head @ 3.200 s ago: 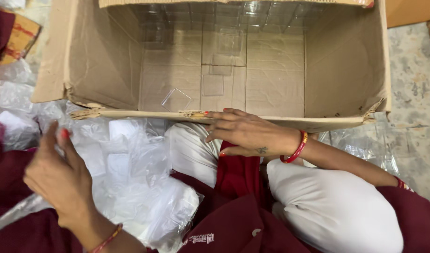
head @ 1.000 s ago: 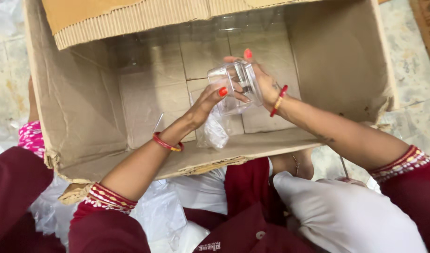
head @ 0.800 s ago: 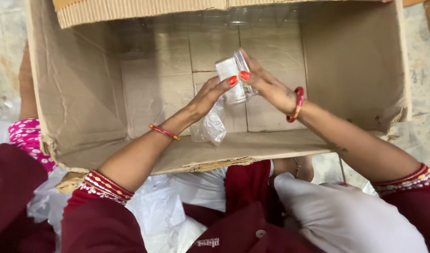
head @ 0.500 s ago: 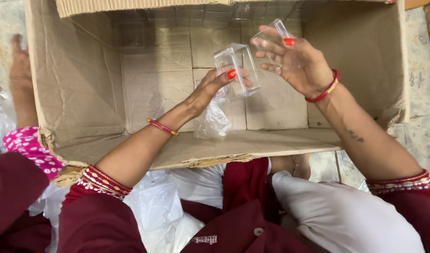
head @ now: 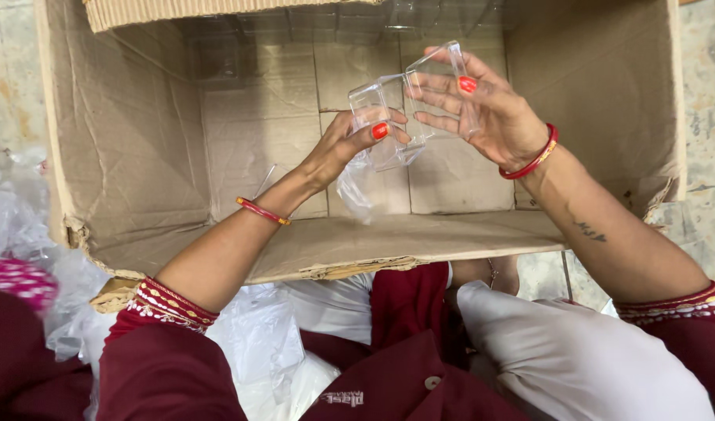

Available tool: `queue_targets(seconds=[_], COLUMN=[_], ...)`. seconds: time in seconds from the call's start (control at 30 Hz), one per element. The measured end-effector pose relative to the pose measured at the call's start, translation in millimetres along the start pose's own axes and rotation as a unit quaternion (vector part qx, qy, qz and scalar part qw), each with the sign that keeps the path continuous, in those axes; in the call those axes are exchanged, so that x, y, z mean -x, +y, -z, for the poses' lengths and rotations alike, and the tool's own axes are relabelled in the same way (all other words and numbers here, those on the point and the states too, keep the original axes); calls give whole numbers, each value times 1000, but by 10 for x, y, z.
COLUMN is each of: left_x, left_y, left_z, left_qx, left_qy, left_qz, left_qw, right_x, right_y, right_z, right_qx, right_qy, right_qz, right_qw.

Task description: The person sits on the floor and unpacks clear plastic containers from a large cardboard box. They remove the containers from plastic bags, separate them, and place them into the box.

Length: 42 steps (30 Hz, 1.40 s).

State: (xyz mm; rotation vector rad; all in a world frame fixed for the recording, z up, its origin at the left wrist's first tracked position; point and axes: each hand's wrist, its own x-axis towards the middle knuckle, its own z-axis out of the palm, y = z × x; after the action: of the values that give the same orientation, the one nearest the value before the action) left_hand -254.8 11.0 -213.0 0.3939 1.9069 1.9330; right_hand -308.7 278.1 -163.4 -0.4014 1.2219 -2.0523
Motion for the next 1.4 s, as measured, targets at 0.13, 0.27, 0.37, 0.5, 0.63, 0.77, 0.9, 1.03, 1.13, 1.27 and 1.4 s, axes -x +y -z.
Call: queue_targets(seconds=[0.13,0.27,0.37,0.5,0.63,0.77,0.9,1.03,1.13,1.27,1.4], left_x=[2,-3,-14,-28,-34,-52,-72,-57,-40,-37,-40], left_y=[24,50,47,11,-59,-140,-196,-214,-218,-249,-313], left_z=[19,37,50,69,65,42,7,-42,-58,-64,-89], left_qx=[7,-4,-7,-1,-2,-9,-44,-75,-103,-152,-136], left_qy=[3,-1,-2,5,18,32,60,80,100,111,105], left_qz=[10,-21,-24,-10,-17,-8,6,0,32,44,55], left_qw=[1000,1000,1000,1000,1000,999,997,994,989,981,984], right_x=[-3,0,12,14,-22,-26,0,-26,-50,-65,-103], right_y=[5,-24,-35,-25,12,59,156,278,316,338,399], right_z=[40,14,-23,-50,-57,-82,-147,-185,-148,-66,-61], right_qx=[2,11,13,16,66,82,175,276,312,287,255], right_qy=[-24,-29,-24,-13,-16,12,48,59,53,9,39], right_qz=[8,19,23,28,29,23,38,62,47,42,-17], right_qw=[1000,999,999,999,997,996,983,957,947,957,966])
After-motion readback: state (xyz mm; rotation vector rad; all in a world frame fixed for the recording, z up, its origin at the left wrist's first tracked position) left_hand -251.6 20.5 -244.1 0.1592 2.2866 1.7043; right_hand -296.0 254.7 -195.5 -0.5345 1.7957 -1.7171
